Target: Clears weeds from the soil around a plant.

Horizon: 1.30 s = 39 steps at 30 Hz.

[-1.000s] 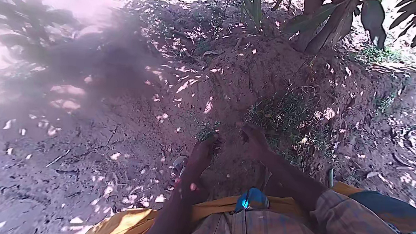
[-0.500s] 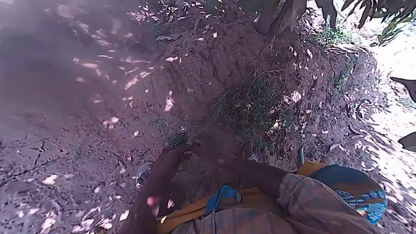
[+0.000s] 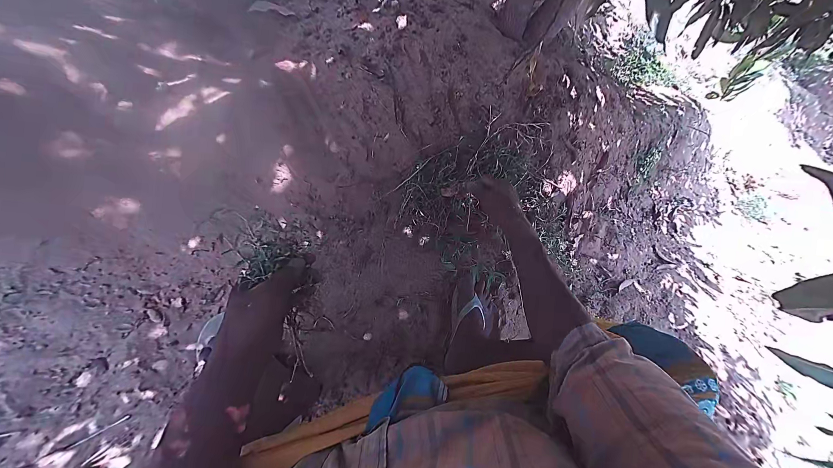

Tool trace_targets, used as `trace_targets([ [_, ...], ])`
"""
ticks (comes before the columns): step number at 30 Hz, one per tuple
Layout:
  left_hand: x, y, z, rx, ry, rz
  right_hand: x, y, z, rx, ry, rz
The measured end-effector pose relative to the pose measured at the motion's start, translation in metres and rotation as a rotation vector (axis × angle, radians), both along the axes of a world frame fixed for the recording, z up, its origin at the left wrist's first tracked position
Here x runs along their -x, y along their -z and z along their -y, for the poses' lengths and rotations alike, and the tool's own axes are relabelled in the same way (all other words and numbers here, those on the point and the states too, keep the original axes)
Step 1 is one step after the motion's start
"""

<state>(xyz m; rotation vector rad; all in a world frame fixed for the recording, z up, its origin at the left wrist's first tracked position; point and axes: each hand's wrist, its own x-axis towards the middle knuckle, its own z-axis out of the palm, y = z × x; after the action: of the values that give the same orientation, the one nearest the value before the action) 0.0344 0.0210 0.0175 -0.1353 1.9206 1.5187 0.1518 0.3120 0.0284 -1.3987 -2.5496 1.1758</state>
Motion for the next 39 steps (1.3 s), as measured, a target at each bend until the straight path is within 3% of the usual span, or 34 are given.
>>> trace_targets([
  [3,-0.004,-0.015,-0.008,0.052,-0.007,-0.015,-0.017,0.002,-0.022,0.062,0.047,0.04],
  [6,0.007,0.023,0.005,-0.043,0.04,-0.054,-0.011,0.018,-0.004,0.218,-0.088,0.16],
  [9,0.012,0.037,0.01,-0.056,0.071,-0.065,-0.007,0.041,0.028,0.114,-0.303,0.366],
  [12,0.013,0.036,0.009,-0.042,0.08,-0.079,-0.015,0.056,0.058,-0.034,-0.288,0.537],
  [15,0.013,0.037,0.01,-0.046,0.098,-0.097,-0.022,0.051,0.057,-0.038,-0.274,0.626],
  [19,0.015,0.038,0.009,-0.082,0.09,-0.065,-0.006,0.031,0.026,0.085,-0.227,0.331],
  [22,0.016,0.036,0.009,-0.151,0.1,-0.024,0.004,0.003,0.03,0.412,-0.259,-0.033],
  [25,0.013,0.027,0.007,-0.212,0.095,0.005,0.01,0.008,0.049,0.634,-0.359,-0.276],
  [31,0.006,0.007,0.012,-0.211,0.196,0.014,0.018,0.02,0.097,0.719,-0.595,-0.308],
  [39,0.007,0.017,0.016,-0.153,0.278,-0.046,0.028,0.021,0.12,0.663,-0.727,-0.235],
])
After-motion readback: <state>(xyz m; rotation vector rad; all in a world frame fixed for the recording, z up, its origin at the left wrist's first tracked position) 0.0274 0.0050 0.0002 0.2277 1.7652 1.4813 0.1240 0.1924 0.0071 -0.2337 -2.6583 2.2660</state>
